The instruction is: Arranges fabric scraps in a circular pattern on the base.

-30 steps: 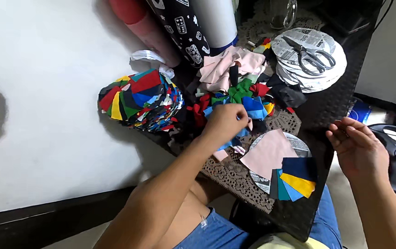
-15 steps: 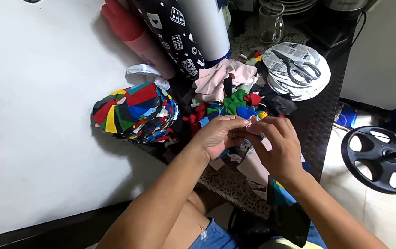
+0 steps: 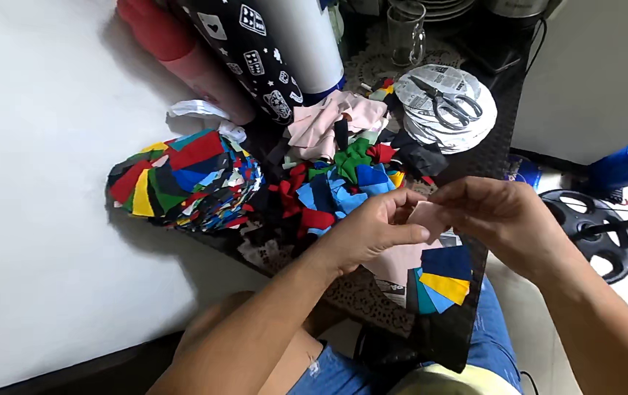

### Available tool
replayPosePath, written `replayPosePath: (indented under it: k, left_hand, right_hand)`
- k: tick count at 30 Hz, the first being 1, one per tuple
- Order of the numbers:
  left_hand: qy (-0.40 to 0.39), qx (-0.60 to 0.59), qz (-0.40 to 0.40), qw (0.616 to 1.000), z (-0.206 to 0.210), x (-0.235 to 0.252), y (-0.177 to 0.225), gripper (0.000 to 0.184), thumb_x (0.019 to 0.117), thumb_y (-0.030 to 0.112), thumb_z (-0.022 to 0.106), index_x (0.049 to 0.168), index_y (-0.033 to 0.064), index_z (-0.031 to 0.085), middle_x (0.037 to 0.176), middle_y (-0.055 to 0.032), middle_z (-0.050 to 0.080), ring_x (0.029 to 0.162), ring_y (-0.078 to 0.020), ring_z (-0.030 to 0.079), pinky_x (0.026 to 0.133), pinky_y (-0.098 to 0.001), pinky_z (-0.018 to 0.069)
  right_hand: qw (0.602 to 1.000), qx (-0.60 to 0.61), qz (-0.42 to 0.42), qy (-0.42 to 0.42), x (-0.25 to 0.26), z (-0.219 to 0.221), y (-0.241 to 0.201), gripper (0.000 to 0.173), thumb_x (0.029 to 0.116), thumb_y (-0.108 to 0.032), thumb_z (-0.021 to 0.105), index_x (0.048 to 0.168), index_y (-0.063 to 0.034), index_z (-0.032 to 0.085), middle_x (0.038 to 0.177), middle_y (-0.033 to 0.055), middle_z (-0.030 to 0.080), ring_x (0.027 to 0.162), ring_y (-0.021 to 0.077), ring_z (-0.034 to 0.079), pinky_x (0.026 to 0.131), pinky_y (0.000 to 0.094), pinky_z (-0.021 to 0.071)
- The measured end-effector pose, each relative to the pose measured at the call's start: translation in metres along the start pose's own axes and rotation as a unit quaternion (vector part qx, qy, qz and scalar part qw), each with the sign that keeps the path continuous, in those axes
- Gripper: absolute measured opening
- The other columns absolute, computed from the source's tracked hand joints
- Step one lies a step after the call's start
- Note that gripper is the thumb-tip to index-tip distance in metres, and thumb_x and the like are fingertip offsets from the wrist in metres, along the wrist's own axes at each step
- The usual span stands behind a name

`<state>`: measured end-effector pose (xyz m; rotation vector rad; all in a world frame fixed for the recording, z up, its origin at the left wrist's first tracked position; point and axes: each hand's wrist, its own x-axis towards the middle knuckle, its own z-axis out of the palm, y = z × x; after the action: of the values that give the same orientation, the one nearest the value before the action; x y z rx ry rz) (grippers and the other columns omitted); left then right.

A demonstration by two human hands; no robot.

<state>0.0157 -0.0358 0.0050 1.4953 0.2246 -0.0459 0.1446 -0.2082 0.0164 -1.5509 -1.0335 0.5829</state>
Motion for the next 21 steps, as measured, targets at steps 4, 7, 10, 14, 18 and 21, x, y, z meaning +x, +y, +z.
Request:
replayPosePath:
  k: [4, 7, 10, 14, 18, 21]
  left_hand:
    - [0.106, 0.026, 0.022, 0.994, 0.026, 0.006, -0.009, 0.006, 0.0947, -0.001, 0.066, 0.095, 0.0041, 0.068, 0.086, 0.0003, 0.069, 0.082, -0.004, 0.065, 0.078, -0.0206, 0.0549]
    - [0.117, 0.07, 0.009, 0.991, 0.039, 0.008, -0.015, 0.005, 0.0954, 0.0, 0.067, 0.098, 0.0048, 0.067, 0.086, 0.0003, 0.069, 0.077, -0.0033, 0.066, 0.073, -0.0191, 0.0556]
    - [0.143, 0.203, 0.026, 0.968, 0.045, 0.013, -0.017, 0.004, 0.0916, 0.009, 0.075, 0.094, 0.0105, 0.073, 0.079, 0.0038, 0.069, 0.067, -0.0019, 0.063, 0.062, -0.0185, 0.0529]
    - [0.134, 0.305, -0.042, 0.942, 0.053, 0.021, -0.031, 0.006, 0.0953, 0.017, 0.07, 0.092, 0.0143, 0.074, 0.078, 0.005, 0.068, 0.067, -0.0026, 0.06, 0.063, -0.024, 0.0505]
    - [0.104, 0.36, -0.098, 0.922, 0.06, 0.023, -0.046, 0.016, 0.1005, 0.021, 0.061, 0.1, 0.0119, 0.075, 0.082, 0.0016, 0.069, 0.071, -0.0056, 0.062, 0.068, -0.0278, 0.0516]
    - [0.104, 0.42, -0.099, 0.896, 0.063, 0.024, -0.05, 0.015, 0.098, 0.022, 0.065, 0.097, 0.0113, 0.075, 0.081, -0.0004, 0.069, 0.072, -0.0104, 0.064, 0.07, -0.0334, 0.0525]
  right_hand:
    - [0.996, -0.065, 0.031, 0.061, -0.02, -0.005, 0.007, 0.008, 0.0909, -0.007, 0.072, 0.099, -0.0088, 0.074, 0.079, -0.0046, 0.073, 0.068, -0.0004, 0.067, 0.064, 0.0164, 0.0581]
    - [0.992, -0.072, 0.078, 0.072, -0.031, -0.013, 0.021, 0.002, 0.0904, -0.011, 0.075, 0.092, -0.0111, 0.073, 0.075, -0.0061, 0.07, 0.065, -0.0014, 0.064, 0.061, 0.0166, 0.0545]
    - [0.99, -0.016, 0.117, 0.075, -0.038, -0.018, 0.033, 0.006, 0.0899, -0.01, 0.076, 0.088, -0.0101, 0.071, 0.074, -0.0046, 0.071, 0.064, 0.0008, 0.065, 0.06, 0.0179, 0.0547]
    - [0.981, -0.054, 0.159, 0.093, -0.054, -0.014, 0.051, 0.004, 0.0919, -0.013, 0.074, 0.09, -0.0101, 0.072, 0.075, -0.0056, 0.071, 0.065, -0.0016, 0.064, 0.063, 0.0172, 0.0542]
    - [0.963, -0.193, 0.157, 0.104, -0.072, -0.001, 0.068, 0.015, 0.0953, -0.023, 0.07, 0.091, -0.0097, 0.073, 0.078, -0.0042, 0.069, 0.067, -0.0034, 0.061, 0.063, 0.015, 0.0504]
    - [0.942, -0.288, 0.132, 0.113, -0.078, 0.006, 0.079, 0.017, 0.0942, -0.023, 0.067, 0.09, -0.0085, 0.074, 0.082, 0.0032, 0.071, 0.075, 0.0133, 0.067, 0.07, 0.0348, 0.0544]
